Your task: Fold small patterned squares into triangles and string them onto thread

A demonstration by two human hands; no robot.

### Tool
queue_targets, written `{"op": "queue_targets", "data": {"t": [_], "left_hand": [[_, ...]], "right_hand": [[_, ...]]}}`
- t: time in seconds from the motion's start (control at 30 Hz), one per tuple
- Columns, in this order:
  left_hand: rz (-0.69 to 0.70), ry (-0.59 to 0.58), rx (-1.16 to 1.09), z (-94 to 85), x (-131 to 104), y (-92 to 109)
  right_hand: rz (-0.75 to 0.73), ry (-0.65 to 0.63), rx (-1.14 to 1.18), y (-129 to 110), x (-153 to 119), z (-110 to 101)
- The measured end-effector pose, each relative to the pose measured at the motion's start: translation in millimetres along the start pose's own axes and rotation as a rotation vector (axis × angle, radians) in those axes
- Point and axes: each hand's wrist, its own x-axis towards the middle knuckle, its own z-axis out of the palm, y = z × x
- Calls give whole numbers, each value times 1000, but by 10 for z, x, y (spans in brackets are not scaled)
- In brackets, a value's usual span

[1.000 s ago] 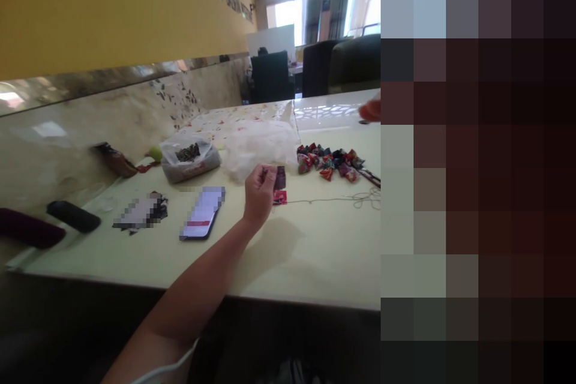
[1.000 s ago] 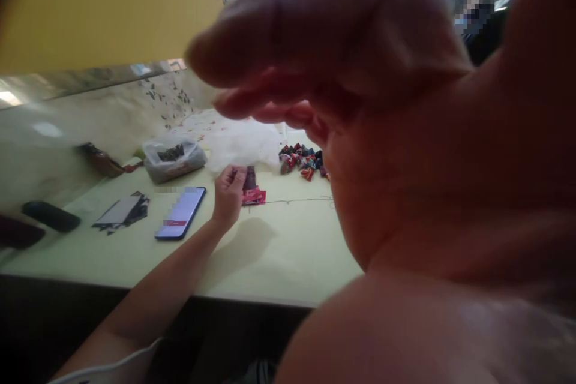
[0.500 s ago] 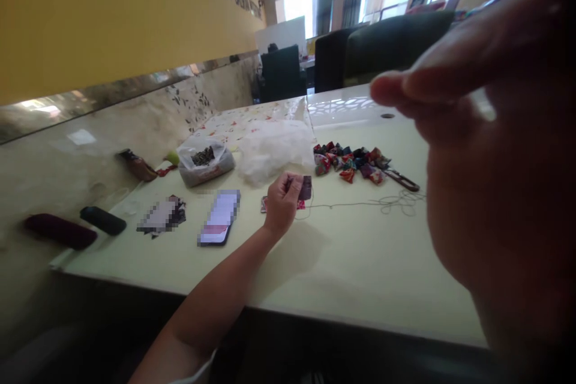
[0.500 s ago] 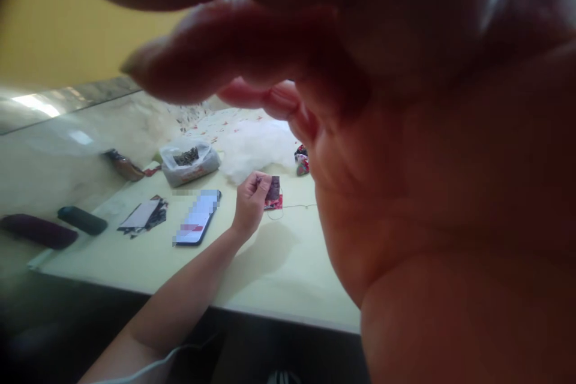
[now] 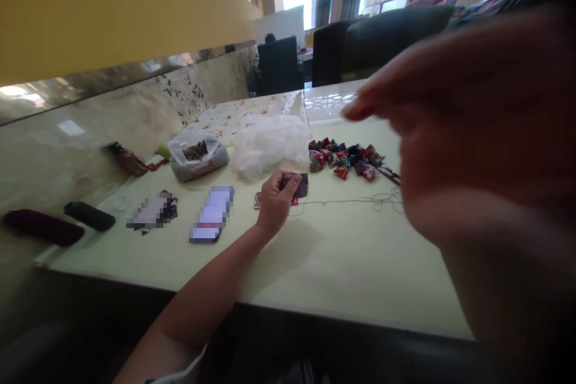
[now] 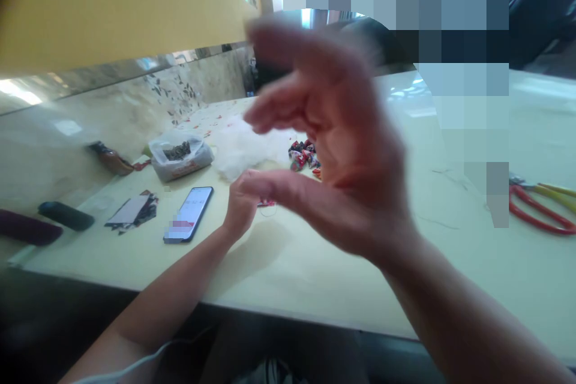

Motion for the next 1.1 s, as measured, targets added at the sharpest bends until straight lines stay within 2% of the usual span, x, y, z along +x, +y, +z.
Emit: {"op": "queue_targets", "data": {"t": [0.07,0.13,0.2,0.27,0.33,0.43,0.57,0.7,0.87,1.1], "left_hand": [[-6,-15,-2,14,-16,11],[-4,-39,1,31,-31,12],[19,-74,-9,49,-40,2],[48,-114,-30,65,-43,-15],[52,-146,-51,75,-41,-32],[21,-157,-76,79,-34,-49],[-2,-145,-82,69,-23,-46],[-2,-185,-76,51,-8,-39],[63,-177,-26,30,8,-82],[27,-276,-126,48,5,-173]], "right_hand": [[-3,-58,32,251,-36,51],[149,-122,-65,596,-121,137],[279,-101,-94,942,-234,230],[380,-133,9,1198,-342,304],[454,-181,161,1334,-417,348],[484,-189,308,1388,-462,376],[455,-149,364,1409,-476,403],[412,-118,315,1417,-478,402],[390,-117,149,1384,-477,350],[382,-139,114,1459,-498,320]]}}
